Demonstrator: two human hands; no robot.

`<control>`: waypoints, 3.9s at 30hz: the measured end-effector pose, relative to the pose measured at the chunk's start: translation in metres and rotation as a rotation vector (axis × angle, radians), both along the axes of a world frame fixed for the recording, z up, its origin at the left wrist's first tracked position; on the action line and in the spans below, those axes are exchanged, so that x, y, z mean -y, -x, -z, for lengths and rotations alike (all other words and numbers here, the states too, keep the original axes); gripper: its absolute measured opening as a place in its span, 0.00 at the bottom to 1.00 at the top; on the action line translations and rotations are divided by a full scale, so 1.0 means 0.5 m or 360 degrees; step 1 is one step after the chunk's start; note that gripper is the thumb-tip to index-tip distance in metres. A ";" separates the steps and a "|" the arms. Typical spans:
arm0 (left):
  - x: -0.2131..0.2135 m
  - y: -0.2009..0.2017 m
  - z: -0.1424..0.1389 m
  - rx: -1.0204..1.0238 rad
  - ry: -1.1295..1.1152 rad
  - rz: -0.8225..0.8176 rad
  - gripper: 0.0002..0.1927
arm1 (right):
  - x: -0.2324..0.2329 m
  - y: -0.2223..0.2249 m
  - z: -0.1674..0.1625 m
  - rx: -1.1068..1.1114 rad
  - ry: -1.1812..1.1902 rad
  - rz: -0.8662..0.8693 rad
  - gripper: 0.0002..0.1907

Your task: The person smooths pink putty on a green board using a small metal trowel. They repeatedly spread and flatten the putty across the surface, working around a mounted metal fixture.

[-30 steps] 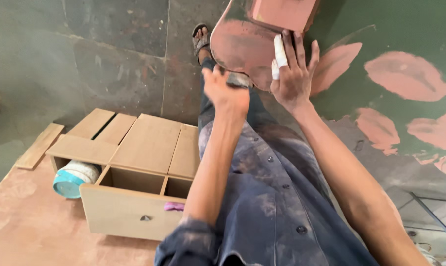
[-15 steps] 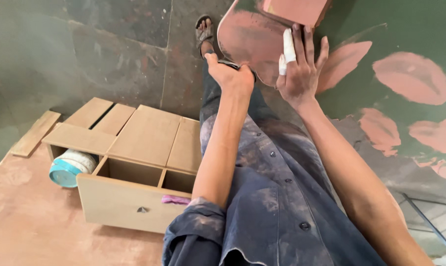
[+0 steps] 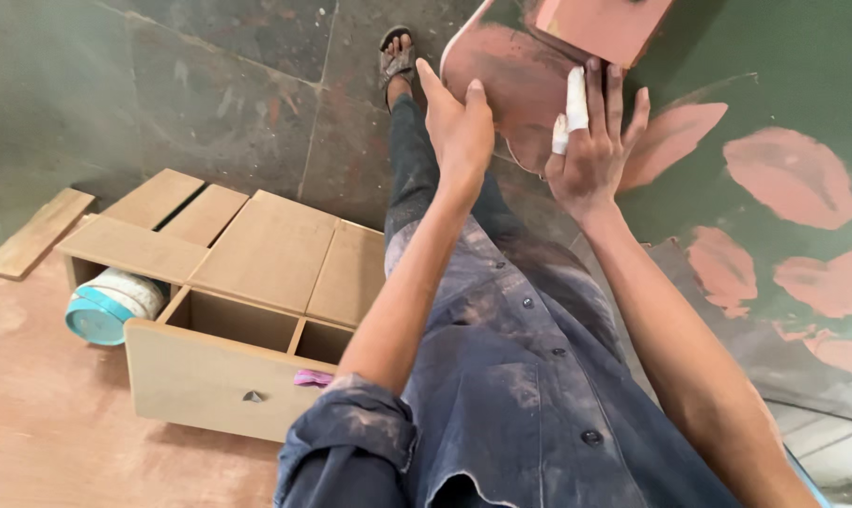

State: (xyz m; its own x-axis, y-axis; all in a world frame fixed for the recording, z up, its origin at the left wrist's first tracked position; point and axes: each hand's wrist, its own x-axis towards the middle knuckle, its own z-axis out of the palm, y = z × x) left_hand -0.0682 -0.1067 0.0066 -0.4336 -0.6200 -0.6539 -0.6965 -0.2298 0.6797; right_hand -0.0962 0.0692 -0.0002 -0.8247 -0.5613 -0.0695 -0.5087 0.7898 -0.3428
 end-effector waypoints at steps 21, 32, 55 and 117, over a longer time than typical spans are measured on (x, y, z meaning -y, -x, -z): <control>0.062 -0.230 0.011 -0.0492 -0.0456 0.0706 0.44 | -0.001 0.003 0.020 -0.0028 -0.0197 0.0005 0.27; 0.287 -0.265 -0.013 -0.0472 -0.0425 -0.0186 0.39 | 0.321 0.076 -0.089 0.0033 -0.0260 -0.0741 0.23; 0.151 -0.128 0.100 -0.1017 -0.0125 0.0902 0.27 | 0.038 -0.321 -0.176 0.0979 0.0055 0.0738 0.24; 0.163 0.237 -0.171 -0.0702 0.0216 0.3261 0.13 | 0.359 -0.136 0.076 0.0934 0.2652 0.3427 0.11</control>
State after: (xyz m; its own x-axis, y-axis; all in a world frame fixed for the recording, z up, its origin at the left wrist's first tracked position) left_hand -0.1865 -0.1883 0.0919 -0.4735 0.8111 -0.3433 0.3464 0.5299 0.7741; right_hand -0.0280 -0.1104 -0.0384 -0.1447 0.4623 -0.8748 0.2479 -0.8390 -0.4844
